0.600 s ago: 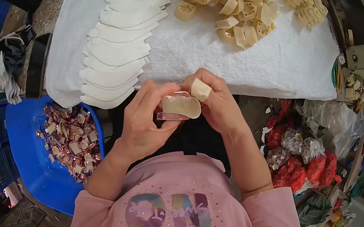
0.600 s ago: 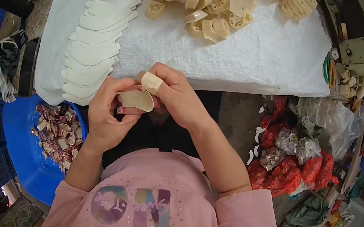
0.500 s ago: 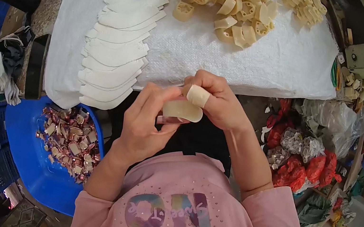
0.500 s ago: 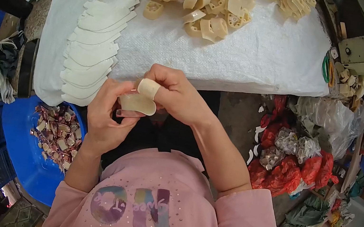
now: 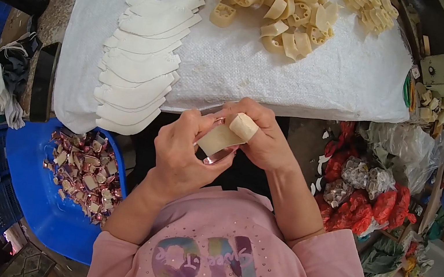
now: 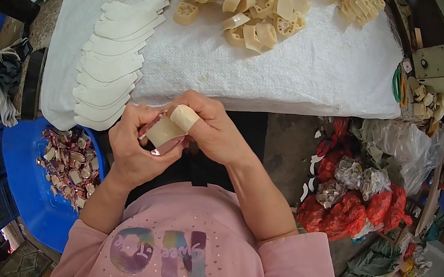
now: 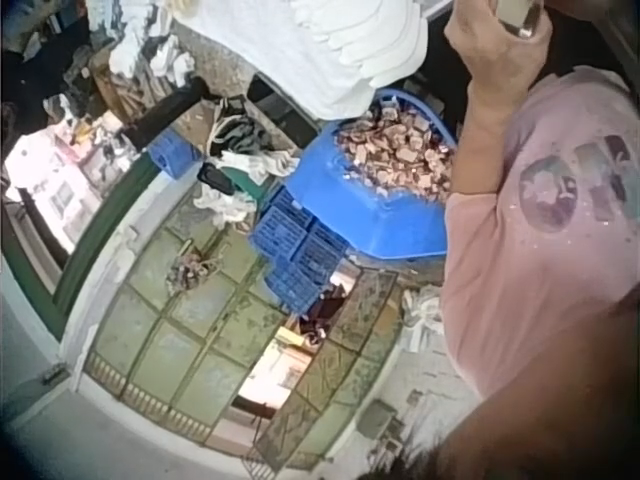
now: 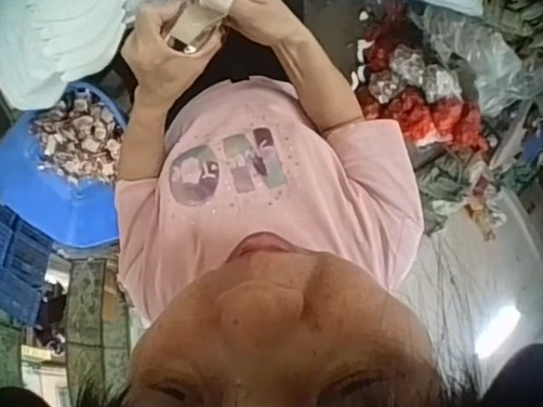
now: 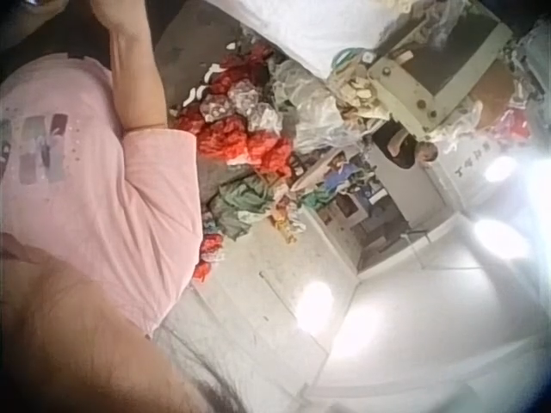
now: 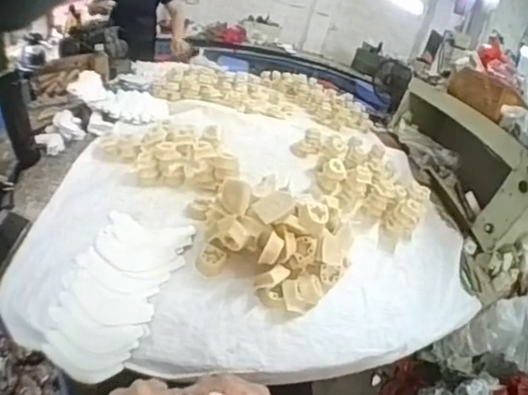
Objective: Manually assembling shoe components by pressing white support pieces into cream plastic shells.
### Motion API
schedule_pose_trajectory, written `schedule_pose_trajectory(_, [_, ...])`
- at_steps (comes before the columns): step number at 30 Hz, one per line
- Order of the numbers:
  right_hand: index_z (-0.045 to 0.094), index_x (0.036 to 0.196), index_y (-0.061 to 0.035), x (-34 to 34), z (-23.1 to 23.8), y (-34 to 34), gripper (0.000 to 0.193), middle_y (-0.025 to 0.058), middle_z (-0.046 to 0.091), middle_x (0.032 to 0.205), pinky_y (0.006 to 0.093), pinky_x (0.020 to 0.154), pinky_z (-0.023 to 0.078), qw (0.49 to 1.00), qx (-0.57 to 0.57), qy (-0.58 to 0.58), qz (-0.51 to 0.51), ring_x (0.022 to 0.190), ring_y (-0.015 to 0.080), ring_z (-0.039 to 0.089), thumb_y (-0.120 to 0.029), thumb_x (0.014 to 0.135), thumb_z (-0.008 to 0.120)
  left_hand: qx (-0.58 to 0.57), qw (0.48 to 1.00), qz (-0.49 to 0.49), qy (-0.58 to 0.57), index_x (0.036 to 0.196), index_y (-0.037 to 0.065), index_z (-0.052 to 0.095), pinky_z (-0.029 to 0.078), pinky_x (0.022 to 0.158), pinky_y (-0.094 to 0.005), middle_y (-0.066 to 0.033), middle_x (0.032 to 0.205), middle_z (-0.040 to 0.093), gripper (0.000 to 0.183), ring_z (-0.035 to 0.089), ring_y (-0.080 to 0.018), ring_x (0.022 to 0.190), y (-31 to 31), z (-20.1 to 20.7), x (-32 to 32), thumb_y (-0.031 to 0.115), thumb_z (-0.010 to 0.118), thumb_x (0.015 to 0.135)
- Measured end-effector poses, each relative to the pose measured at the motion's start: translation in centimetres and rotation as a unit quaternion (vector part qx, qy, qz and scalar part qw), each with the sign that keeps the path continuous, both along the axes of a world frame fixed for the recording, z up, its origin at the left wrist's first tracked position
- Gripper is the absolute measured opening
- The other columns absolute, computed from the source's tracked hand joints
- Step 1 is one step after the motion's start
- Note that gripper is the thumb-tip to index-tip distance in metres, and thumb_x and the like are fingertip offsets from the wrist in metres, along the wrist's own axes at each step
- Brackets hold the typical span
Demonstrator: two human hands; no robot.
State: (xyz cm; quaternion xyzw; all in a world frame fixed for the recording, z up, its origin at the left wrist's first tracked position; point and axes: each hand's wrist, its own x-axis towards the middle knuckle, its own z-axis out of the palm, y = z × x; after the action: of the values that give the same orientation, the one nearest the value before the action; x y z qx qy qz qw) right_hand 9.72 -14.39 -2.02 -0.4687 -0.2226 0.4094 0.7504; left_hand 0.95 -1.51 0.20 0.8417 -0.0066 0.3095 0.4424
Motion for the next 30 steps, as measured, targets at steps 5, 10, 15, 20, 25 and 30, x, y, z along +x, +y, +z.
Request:
schedule_pose_trajectory(5, [0.057, 0.091, -0.0024, -1.4, 0.1, 1.3, 0.021, 0.001, 0.057, 0.082, 0.0227, 0.061, 0.043, 0.98, -0.086, -0.129, -0.124, 0.071, 0.0074, 0.05, -0.021, 0.094, 0.048, 0.01, 0.997, 0.077, -0.006, 0.087, 0.002, 0.052, 0.049, 0.05, -0.0296, -0.0073, 0.07, 0.056, 0.044, 0.059, -0.0222, 0.054, -0.7, -1.0, 0.2, 0.009, 0.082, 0.056])
schedule_pose_trajectory(10, [0.058, 0.101, -0.0006, -2.1, -0.1, 1.1, 0.028, 0.0044, 0.06, 0.091, 0.0251, 0.07, 0.046, 0.992, 0.008, 0.091, -0.085, 0.082, 0.0096, 0.054, -0.024, 0.097, 0.044, 0.053, 0.994, 0.092, -0.001, 0.088, 0.002, 0.048, 0.049, 0.053, -0.0265, -0.0081, 0.072, 0.058, 0.048, 0.06, -0.0167, 0.058, -0.7, -0.9, -0.1, 0.01, 0.083, 0.058])
schedule_pose_trajectory(15, [0.057, 0.104, -0.0009, -2.3, -0.5, 1.6, 0.029, 0.0053, 0.06, 0.093, 0.0245, 0.073, 0.046, 0.988, -0.041, -0.08, -0.126, 0.084, 0.01, 0.054, -0.024, 0.098, 0.042, 0.085, 0.984, 0.154, -0.009, 0.087, 0.001, 0.049, 0.049, 0.052, -0.0288, -0.0091, 0.071, 0.059, 0.045, 0.061, -0.0203, 0.057, -1.5, -1.2, 0.1, 0.01, 0.083, 0.058])
schedule_pose_trajectory(20, [0.057, 0.102, -0.0011, -2.4, -0.7, 1.9, 0.028, 0.0044, 0.06, 0.091, 0.0242, 0.072, 0.046, 0.967, -0.117, -0.16, -0.162, 0.081, 0.0091, 0.054, -0.025, 0.099, 0.041, 0.098, 0.984, 0.15, -0.021, 0.086, 0.0, 0.054, 0.048, 0.048, -0.031, -0.0088, 0.068, 0.055, 0.034, 0.059, -0.024, 0.054, -1.1, -2.5, 0.5, 0.011, 0.079, 0.064])
schedule_pose_trajectory(25, [0.057, 0.104, -0.0017, -2.0, -1.3, 2.2, 0.034, 0.0025, 0.059, 0.09, 0.023, 0.067, 0.045, 0.982, -0.078, -0.083, -0.151, 0.076, 0.0073, 0.052, -0.031, 0.099, 0.042, 0.072, 0.985, 0.156, -0.027, 0.085, 0.001, 0.054, 0.048, 0.049, -0.0305, -0.0083, 0.068, 0.056, 0.036, 0.059, -0.0237, 0.055, -0.5, -2.5, 0.5, 0.01, 0.08, 0.063])
schedule_pose_trajectory(30, [0.055, 0.115, -0.0017, -1.1, -1.4, 2.3, 0.05, 0.0024, 0.057, 0.09, 0.0196, 0.064, 0.041, 0.996, -0.039, -0.022, -0.071, 0.076, 0.0072, 0.05, -0.046, 0.097, 0.038, 0.048, 0.984, 0.166, -0.039, 0.087, 0.001, 0.053, 0.05, 0.052, -0.0314, -0.0099, 0.072, 0.06, 0.041, 0.062, -0.024, 0.058, 1.1, -2.1, -0.6, 0.007, 0.082, 0.06])
